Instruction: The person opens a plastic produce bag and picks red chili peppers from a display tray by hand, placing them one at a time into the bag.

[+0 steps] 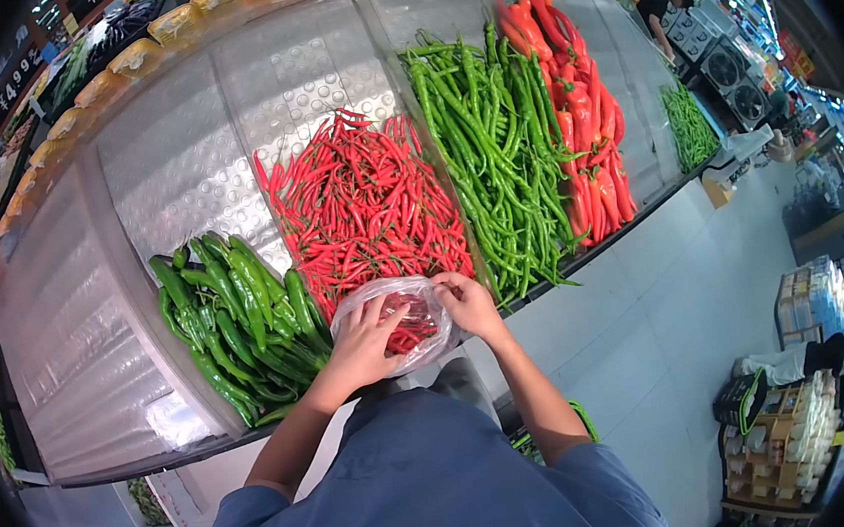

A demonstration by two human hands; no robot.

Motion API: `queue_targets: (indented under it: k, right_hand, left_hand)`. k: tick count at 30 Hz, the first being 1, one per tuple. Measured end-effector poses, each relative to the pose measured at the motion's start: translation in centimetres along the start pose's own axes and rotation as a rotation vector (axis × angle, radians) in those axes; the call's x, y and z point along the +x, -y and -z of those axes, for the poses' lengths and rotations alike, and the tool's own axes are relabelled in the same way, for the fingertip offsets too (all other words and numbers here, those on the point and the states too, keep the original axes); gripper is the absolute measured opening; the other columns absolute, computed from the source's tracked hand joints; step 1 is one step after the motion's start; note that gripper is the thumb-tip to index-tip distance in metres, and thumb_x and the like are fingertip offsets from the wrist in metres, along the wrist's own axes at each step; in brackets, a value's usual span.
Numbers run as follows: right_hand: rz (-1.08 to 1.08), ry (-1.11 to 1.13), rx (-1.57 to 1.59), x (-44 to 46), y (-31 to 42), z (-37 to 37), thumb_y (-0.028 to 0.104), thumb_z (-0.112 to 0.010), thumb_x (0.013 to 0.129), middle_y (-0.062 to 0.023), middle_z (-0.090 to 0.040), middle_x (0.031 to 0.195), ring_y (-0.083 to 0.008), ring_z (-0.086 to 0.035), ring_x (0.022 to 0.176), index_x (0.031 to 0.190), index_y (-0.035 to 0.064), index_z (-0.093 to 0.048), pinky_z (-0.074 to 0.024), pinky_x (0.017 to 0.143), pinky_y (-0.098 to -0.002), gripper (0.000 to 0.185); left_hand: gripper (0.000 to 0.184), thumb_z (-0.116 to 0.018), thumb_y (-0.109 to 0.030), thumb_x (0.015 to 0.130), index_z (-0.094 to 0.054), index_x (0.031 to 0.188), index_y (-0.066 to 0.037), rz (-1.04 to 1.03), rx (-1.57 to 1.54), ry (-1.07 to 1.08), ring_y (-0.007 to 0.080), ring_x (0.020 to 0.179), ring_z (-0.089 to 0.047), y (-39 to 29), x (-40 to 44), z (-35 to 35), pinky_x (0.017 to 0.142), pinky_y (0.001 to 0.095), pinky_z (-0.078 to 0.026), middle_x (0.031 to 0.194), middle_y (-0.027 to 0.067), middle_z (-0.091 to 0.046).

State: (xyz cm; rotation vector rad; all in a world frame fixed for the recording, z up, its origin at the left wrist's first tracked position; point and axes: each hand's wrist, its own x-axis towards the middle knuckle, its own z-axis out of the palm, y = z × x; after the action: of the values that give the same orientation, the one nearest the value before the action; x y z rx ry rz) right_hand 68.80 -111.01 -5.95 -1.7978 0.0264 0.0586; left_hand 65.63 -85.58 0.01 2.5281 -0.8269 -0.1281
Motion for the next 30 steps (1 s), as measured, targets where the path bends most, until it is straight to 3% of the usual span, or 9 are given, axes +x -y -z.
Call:
queue_targets:
  k: [3,5,10,14,18,21,23,28,30]
  right_hand:
    - [0.084,-0.152,-0.362,1.7,2.4,1.1,0.008,-0.064,0.100,-0.0087,-0.073,0.103,-0.0120,-0.066,0.081,0.117,0.0001,-0.069,-0.0529,0.074,-0.0275,0.020]
    - [0.249,-0.236,-0.399,3.6,4.8,1.6,0.007,-0.064,0.095,-0.0159,-0.068,0.101,-0.0271,-0.069,0.080,0.119,0.0030,-0.070,-0.0550,0.072,-0.0370,0.025]
    - [0.662,0.121,-0.938,7.9,5.7,2.7,0.003,-0.065,0.083,-0.0166,-0.058,0.134,-0.0347,-0.058,0.117,0.124,0.0081,-0.071,-0.0474,0.103,-0.0447,0.042]
    - [0.762,0.252,-0.940,9.5,4.1,4.3,0.007,-0.068,0.085,-0.0154,-0.061,0.131,-0.0342,-0.059,0.113,0.118,0.0043,-0.072,-0.0481,0.102,-0.0447,0.034]
    - [0.709,0.115,-0.331,9.8,3.7,4.5,0.009,-0.069,0.096,-0.0134,-0.072,0.112,-0.0310,-0.067,0.096,0.110,0.0005,-0.071,-0.0522,0.094,-0.0392,0.017]
    - [0.166,0.065,0.766,9.0,3.2,4.5,0.015,-0.061,0.105,-0.0174,-0.072,0.119,-0.0182,-0.070,0.091,0.118,0.0026,-0.062,-0.0562,0.087,-0.0337,0.018]
    - [-0.017,0.176,1.235,7.6,5.9,5.5,0.011,-0.058,0.105,-0.0212,-0.069,0.126,-0.0212,-0.071,0.095,0.120,0.0054,-0.060,-0.0572,0.088,-0.0346,0.016]
    - [-0.118,0.421,1.434,4.4,8.8,5.0,0.009,-0.058,0.105,-0.0217,-0.069,0.126,-0.0240,-0.072,0.099,0.119,0.0050,-0.061,-0.0571,0.090,-0.0350,0.015]
    - [-0.064,0.453,1.262,3.9,8.0,4.5,0.009,-0.058,0.105,-0.0218,-0.070,0.124,-0.0250,-0.072,0.100,0.119,0.0039,-0.060,-0.0569,0.091,-0.0358,0.014]
  left_hand:
    - [0.064,-0.078,-0.039,0.085,-0.061,0.140,-0.010,0.077,-0.179,-0.025,0.0410,0.135,-0.048,0.3,0.4,-1.5,0.112,0.0533,-0.039,0.146,0.0195,-0.054]
    - [0.065,-0.077,-0.043,0.086,-0.061,0.140,-0.011,0.183,-0.439,0.087,0.0380,0.133,-0.051,-0.9,0.5,-0.8,0.111,0.0521,-0.040,0.143,0.0177,-0.057]
    - [0.064,-0.077,-0.045,0.085,-0.062,0.138,-0.013,-0.050,0.046,0.021,0.0351,0.121,-0.061,-4.0,0.2,-1.2,0.113,0.0559,-0.039,0.126,0.0153,-0.067]
    - [0.061,-0.082,-0.035,0.081,-0.064,0.135,-0.013,0.021,-0.085,-0.046,0.0329,0.109,-0.066,-4.5,0.5,-2.2,0.112,0.0570,-0.040,0.112,0.0128,-0.069]
    - [0.051,-0.079,-0.030,0.086,-0.067,0.131,-0.011,0.111,-0.201,-0.135,0.0324,0.108,-0.066,-5.9,1.4,-1.5,0.106,0.0497,-0.045,0.111,0.0142,-0.071]
    - [0.042,-0.074,-0.026,0.093,-0.067,0.131,-0.009,0.245,-0.543,-0.174,0.0293,0.114,-0.065,-6.6,2.4,-0.8,0.106,0.0420,-0.046,0.115,0.0147,-0.072]
    - [0.037,-0.071,-0.023,0.097,-0.068,0.131,-0.008,0.432,-0.816,-0.206,0.0250,0.120,-0.064,-7.8,3.8,0.0,0.106,0.0364,-0.047,0.118,0.0142,-0.072]
    - [0.033,-0.055,-0.019,0.108,-0.060,0.136,-0.002,0.306,-1.327,-0.501,0.0217,0.126,-0.061,-8.2,9.3,-0.4,0.108,0.0371,-0.048,0.138,0.0144,-0.062]
    - [0.033,-0.050,-0.023,0.111,-0.059,0.135,-0.002,0.259,-1.605,-0.547,0.0243,0.129,-0.059,-8.2,10.3,-0.2,0.109,0.0401,-0.048,0.143,0.0157,-0.059]
